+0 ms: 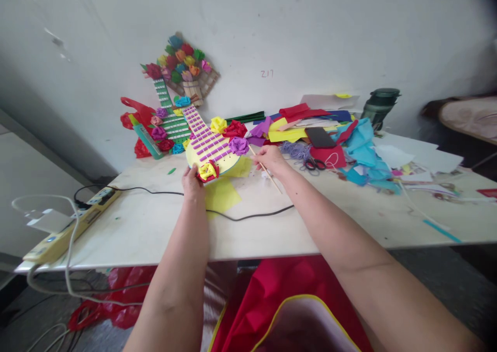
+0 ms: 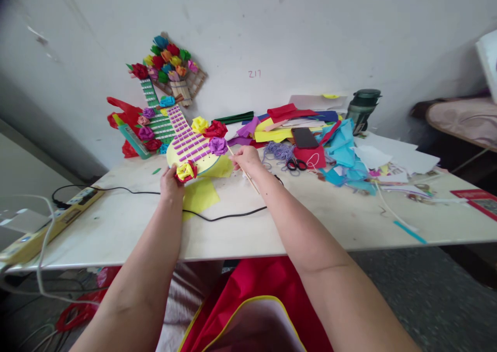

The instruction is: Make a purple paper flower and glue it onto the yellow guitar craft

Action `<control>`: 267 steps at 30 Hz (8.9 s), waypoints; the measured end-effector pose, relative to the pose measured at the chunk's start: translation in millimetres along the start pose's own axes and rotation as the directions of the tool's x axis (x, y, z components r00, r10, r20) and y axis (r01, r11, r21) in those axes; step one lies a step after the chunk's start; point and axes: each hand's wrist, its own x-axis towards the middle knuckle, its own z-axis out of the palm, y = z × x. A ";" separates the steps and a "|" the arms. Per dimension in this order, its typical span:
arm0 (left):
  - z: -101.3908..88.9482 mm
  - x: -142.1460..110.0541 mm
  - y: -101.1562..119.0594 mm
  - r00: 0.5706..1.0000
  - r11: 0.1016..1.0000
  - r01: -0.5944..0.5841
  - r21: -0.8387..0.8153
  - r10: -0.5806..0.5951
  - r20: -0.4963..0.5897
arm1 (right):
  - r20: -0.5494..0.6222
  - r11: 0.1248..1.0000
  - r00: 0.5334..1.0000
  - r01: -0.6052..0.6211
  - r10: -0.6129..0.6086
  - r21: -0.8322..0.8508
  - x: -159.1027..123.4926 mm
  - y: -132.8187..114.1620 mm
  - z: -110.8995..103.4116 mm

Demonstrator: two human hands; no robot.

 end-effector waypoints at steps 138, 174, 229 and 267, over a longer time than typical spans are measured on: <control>-3.0 -2.3 -2.7 0.971 0.989 -0.083 0.120 0.053 0.232 | 0.135 0.390 0.824 0.397 -0.550 -0.831 -2.7 -9.9 -60.3; -2.7 -4.1 -3.2 0.948 0.991 -0.006 0.136 -0.038 0.317 | 0.324 0.303 0.740 0.574 -0.590 -0.761 10.3 -2.7 -70.1; 0.1 -1.7 1.1 1.000 0.999 0.012 -0.045 -0.012 -0.003 | 0.044 0.646 0.883 0.375 -0.468 -0.664 2.0 -5.4 -67.0; -6.9 2.1 2.3 0.992 0.997 -0.042 0.058 0.049 -0.120 | 0.228 0.874 0.973 -0.070 -0.047 0.480 -24.8 -13.7 25.1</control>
